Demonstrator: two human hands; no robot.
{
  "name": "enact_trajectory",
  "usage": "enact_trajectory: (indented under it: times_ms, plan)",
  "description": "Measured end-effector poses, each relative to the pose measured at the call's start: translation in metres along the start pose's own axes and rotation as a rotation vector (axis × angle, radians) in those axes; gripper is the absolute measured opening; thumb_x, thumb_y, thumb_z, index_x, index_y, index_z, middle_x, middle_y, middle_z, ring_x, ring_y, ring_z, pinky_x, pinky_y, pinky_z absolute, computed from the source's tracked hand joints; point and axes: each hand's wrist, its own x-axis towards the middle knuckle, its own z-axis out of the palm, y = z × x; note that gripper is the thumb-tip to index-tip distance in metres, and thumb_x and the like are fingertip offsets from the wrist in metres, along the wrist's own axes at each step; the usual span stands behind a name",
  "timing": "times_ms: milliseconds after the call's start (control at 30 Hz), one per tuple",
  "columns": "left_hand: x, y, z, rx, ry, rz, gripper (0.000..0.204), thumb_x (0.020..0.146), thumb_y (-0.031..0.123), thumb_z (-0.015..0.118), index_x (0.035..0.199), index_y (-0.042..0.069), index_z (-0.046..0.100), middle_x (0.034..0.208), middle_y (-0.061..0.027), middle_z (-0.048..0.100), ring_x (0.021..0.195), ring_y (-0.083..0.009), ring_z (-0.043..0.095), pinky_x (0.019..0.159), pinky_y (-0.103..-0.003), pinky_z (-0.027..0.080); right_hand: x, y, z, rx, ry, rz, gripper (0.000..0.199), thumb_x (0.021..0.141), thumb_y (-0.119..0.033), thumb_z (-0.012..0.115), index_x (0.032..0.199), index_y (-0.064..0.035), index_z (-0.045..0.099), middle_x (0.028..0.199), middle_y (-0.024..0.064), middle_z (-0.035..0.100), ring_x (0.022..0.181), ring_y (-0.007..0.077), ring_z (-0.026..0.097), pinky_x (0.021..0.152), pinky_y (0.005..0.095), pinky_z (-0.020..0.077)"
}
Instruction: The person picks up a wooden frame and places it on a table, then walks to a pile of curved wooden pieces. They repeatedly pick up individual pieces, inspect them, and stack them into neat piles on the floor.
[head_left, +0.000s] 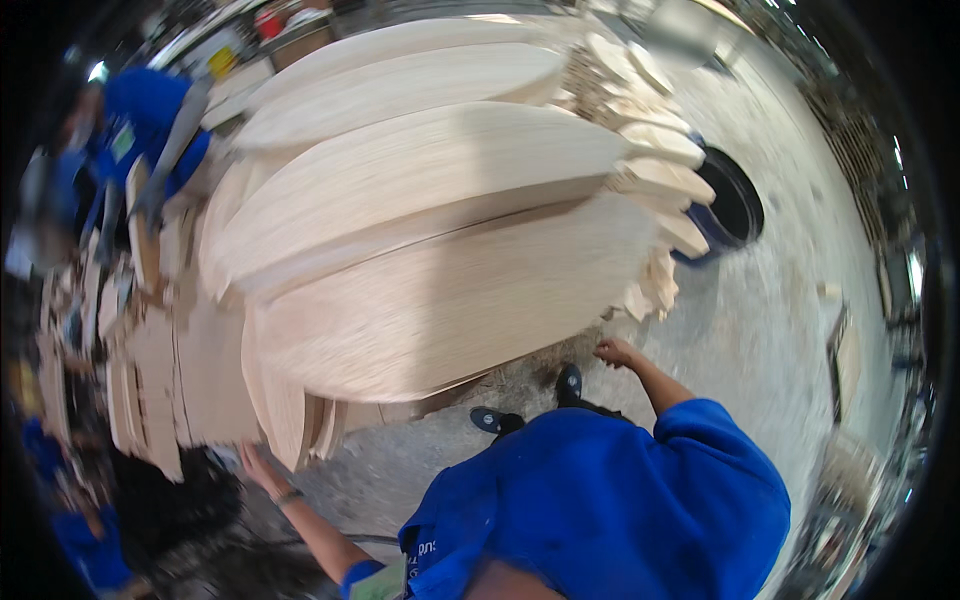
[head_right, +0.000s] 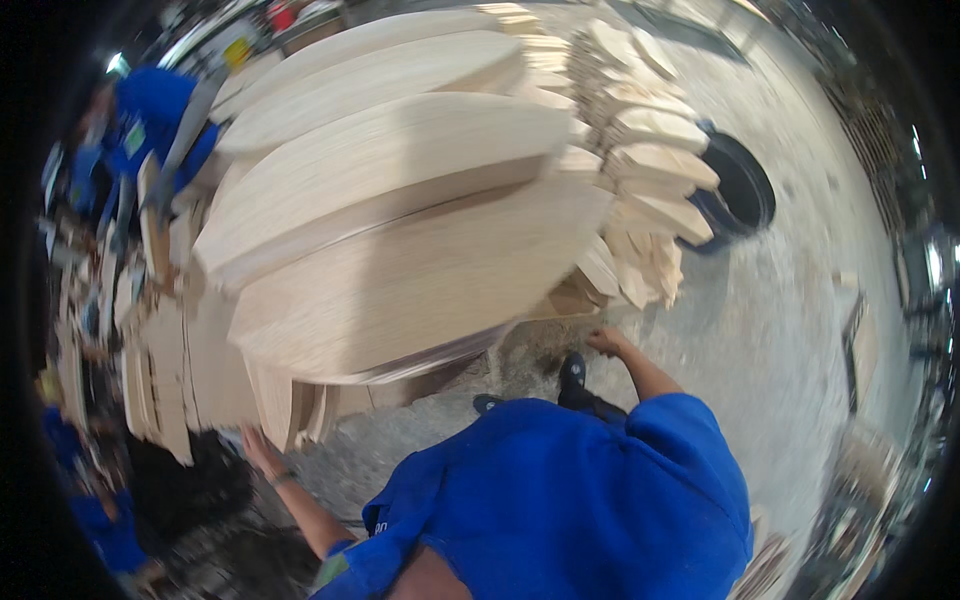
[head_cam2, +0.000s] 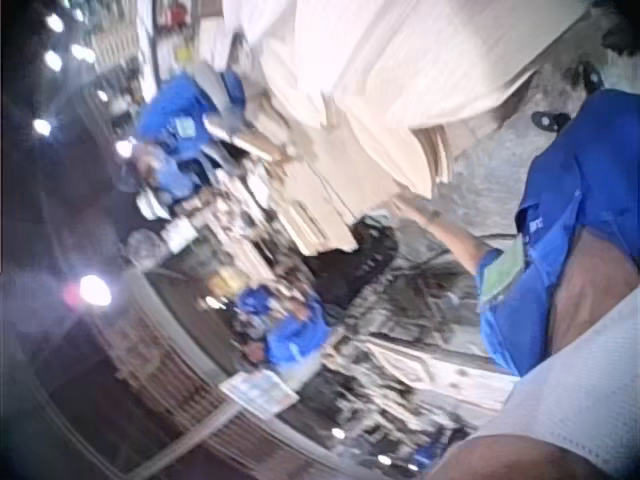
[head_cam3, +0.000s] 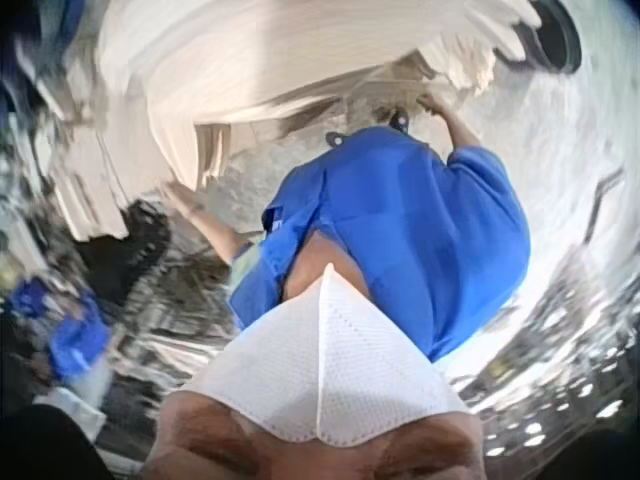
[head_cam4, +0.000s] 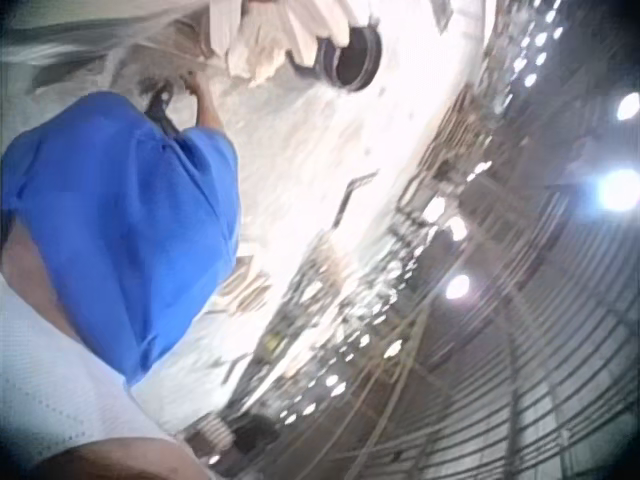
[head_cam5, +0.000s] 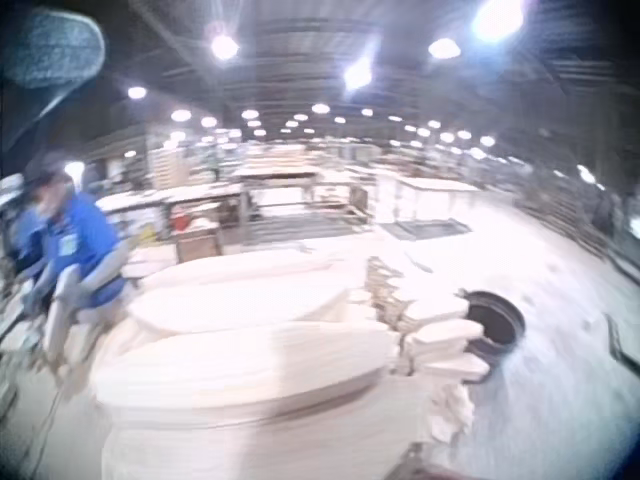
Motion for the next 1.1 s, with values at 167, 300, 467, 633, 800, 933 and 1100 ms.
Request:
enact_trajectory:
  times_ms: [167,300,467,633,800,933,1100]
  plan:
    - [-0.120,-0.021,0.000,0.357,0.463,-0.179,0.041,0.092,0.024,0.053,0.122,-0.005,0.054,0.119,-0.0194,0.059,0.103,-0.0282,0.059,0.091,-0.038,0.046,-0.003,0.025,-0.026,-0.030,0.434,-0.217,0.036,0.079,-0.038,0.059,0.084,-0.0037,0.069,0.070,0.0107,0.066,0.063,0.0198,0.064,0.058,0.0344,0.0504]
    - [-0.210,-0.043,0.023,0.806,0.261,-0.513,0.043,0.091,0.026,0.055,0.124,-0.001,0.053,0.117,-0.0188,0.059,0.099,-0.0273,0.061,0.086,-0.038,0.048,-0.007,0.045,-0.030,0.118,0.451,-0.074,0.034,0.083,-0.036,0.057,0.073,-0.0061,0.071,0.069,0.0149,0.066,0.068,0.0292,0.066,0.066,0.0402,0.0497]
    - [-0.293,-0.072,0.112,0.702,-0.231,-0.735,0.042,0.090,0.025,0.056,0.124,0.000,0.054,0.115,-0.0183,0.060,0.097,-0.0261,0.061,0.085,-0.037,0.048,0.023,0.145,-0.109,0.355,0.661,-0.012,0.045,0.079,-0.046,0.060,0.094,-0.0055,0.069,0.088,0.0214,0.066,0.081,0.0340,0.065,0.073,0.0429,0.0490]
    - [-0.360,-0.074,0.221,0.685,-0.516,-0.739,0.042,0.089,0.024,0.057,0.124,0.000,0.054,0.113,-0.0177,0.061,0.096,-0.0248,0.061,0.084,-0.036,0.049,0.073,0.221,-0.254,0.255,0.888,0.035,0.067,0.073,-0.054,0.066,0.111,0.0023,0.060,0.105,0.0249,0.062,0.097,0.0403,0.060,0.082,0.0444,0.0473]
    - [-0.424,-0.045,0.292,0.774,-0.544,-0.696,0.042,0.089,0.023,0.059,0.123,0.000,0.054,0.111,-0.0171,0.061,0.094,-0.0235,0.061,0.083,-0.035,0.049,0.131,0.183,-0.387,-0.025,0.969,-0.111,0.076,0.072,-0.063,0.065,0.114,-0.0003,0.060,0.115,0.0228,0.060,0.111,0.0363,0.055,0.091,0.0418,0.0446]
    - [-0.456,-0.032,0.339,0.808,-0.600,-0.701,0.042,0.088,0.023,0.060,0.123,0.001,0.055,0.110,-0.0167,0.062,0.093,-0.0224,0.061,0.082,-0.034,0.049,0.180,0.202,-0.453,0.075,0.440,-0.049,0.083,0.066,-0.069,0.067,0.116,-0.0026,0.060,0.118,0.0182,0.060,0.115,0.0308,0.053,0.093,0.0399,0.0432]
    - [-0.485,-0.021,0.365,0.853,-0.560,-0.723,0.042,0.087,0.022,0.061,0.123,0.001,0.055,0.108,-0.0161,0.062,0.091,-0.0211,0.061,0.081,-0.033,0.049,0.203,0.211,-0.454,0.204,-0.001,-0.018,0.085,0.065,-0.065,0.072,0.116,0.0021,0.059,0.108,0.0121,0.064,0.102,0.0194,0.060,0.085,0.0304,0.0485]
